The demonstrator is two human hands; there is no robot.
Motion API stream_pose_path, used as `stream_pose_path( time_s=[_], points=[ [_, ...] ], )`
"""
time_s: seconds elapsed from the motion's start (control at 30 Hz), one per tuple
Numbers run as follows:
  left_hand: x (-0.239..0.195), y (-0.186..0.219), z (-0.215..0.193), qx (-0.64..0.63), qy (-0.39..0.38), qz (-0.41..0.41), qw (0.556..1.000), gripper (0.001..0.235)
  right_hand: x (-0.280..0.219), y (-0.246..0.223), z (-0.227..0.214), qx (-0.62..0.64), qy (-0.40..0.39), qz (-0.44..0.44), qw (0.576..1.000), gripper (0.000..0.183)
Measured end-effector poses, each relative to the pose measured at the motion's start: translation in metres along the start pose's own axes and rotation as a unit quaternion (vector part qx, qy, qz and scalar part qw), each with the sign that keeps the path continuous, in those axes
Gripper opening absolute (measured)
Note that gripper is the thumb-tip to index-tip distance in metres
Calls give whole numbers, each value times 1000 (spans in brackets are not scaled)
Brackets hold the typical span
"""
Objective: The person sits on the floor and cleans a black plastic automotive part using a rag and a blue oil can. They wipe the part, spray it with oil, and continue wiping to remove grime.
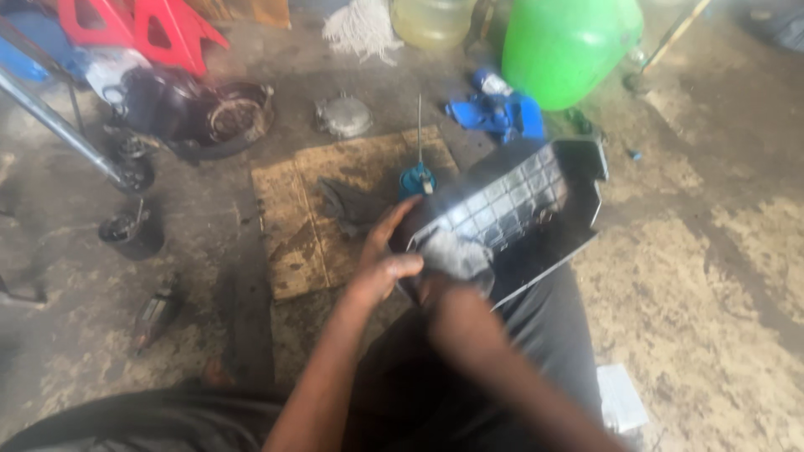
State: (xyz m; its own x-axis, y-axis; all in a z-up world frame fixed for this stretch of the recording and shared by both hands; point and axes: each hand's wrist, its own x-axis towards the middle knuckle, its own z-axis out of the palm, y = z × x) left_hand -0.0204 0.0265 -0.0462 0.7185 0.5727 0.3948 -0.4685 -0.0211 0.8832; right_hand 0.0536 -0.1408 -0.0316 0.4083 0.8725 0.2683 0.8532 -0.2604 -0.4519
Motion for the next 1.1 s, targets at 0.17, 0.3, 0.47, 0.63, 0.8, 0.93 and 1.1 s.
stream_pose_path(
  time_s=[0.17,0.3,0.47,0.63,0.8,0.93,1.1],
  points=[
    [8,12,2,-70,8,-86,994,94,57,60,-106,83,168,141,972,22],
    [7,18,10,-91,16,-129,987,93,98,89,-114,-22,232,86,969,30],
    [-1,23,1,-87,30,-157,983,98,114,80,-66,-112,318,11,941,77],
    [3,13,0,-87,31,-168,982,99,116,74,-63,-33,298,58,952,64],
    [7,-3,4,-94,20,-178,979,97,112,59,-42,-29,179,165,969,76],
    [7,-5,3,-49,19,-156,986,99,59,6,-2,62,7,136,989,47],
    [1,-2,2,-57,-26,-126,990,97,46,18,-33,272,40,-41,961,38]
  ],
)
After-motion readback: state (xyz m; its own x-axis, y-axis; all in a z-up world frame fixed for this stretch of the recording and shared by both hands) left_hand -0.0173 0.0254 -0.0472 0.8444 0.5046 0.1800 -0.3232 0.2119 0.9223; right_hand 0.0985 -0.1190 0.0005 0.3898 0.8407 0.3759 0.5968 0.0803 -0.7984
